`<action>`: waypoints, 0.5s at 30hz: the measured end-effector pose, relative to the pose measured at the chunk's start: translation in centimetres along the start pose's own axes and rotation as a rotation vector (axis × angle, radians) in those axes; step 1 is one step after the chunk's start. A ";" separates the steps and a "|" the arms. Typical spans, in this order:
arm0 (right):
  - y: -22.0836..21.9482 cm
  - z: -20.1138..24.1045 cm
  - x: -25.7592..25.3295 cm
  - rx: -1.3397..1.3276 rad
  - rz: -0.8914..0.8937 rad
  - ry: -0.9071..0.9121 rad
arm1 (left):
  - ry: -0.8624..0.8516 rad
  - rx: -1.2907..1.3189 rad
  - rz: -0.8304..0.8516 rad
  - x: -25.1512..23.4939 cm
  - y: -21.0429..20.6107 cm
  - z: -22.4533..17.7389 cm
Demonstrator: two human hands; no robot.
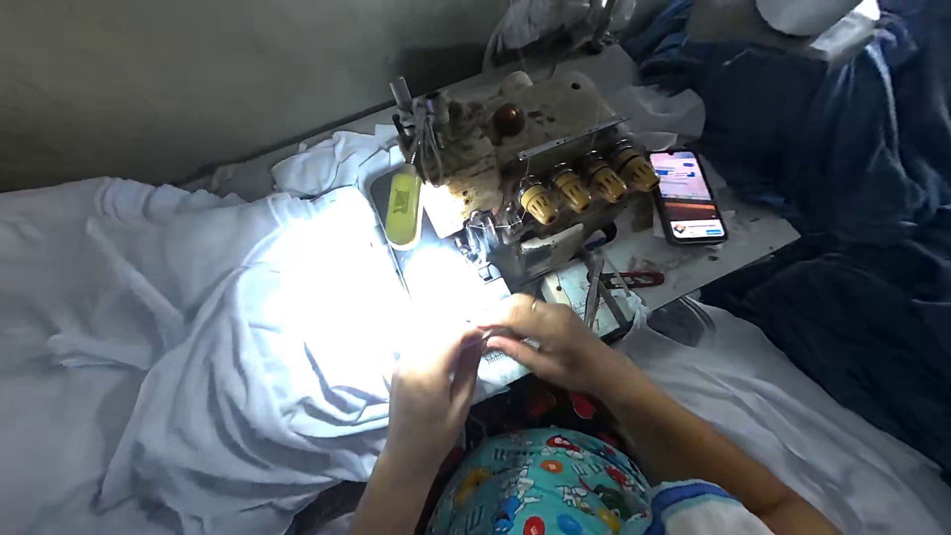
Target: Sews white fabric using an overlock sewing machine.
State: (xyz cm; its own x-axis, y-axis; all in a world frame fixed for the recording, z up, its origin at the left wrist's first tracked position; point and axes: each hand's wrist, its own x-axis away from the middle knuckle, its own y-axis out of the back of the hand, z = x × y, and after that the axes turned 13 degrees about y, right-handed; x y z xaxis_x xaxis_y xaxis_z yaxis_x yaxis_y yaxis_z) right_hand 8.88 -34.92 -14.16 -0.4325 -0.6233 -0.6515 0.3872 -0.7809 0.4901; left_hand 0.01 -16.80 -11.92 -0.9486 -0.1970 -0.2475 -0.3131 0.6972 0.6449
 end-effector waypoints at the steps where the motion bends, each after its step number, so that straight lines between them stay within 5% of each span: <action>1: 0.6 -0.3 0.2 0.007 -0.027 -0.053 | -0.008 -0.007 0.001 -0.5 -0.3 -0.2; 7: 2.4 -0.2 0.9 0.116 -0.138 -0.161 | -0.094 0.095 0.013 -2.9 -1.0 -2.3; 15: 2.0 1.6 -0.2 -0.283 -0.292 -0.031 | -0.092 0.237 0.076 -2.1 2.8 -2.8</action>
State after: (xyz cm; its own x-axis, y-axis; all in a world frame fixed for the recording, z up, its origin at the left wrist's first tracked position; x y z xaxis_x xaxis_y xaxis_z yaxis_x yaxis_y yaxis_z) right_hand 8.45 -36.45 -12.08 -0.5802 -0.3814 -0.7196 0.4514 -0.8860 0.1057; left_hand 1.01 -16.39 -7.53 -0.9576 -0.0818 -0.2763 -0.2112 0.8515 0.4799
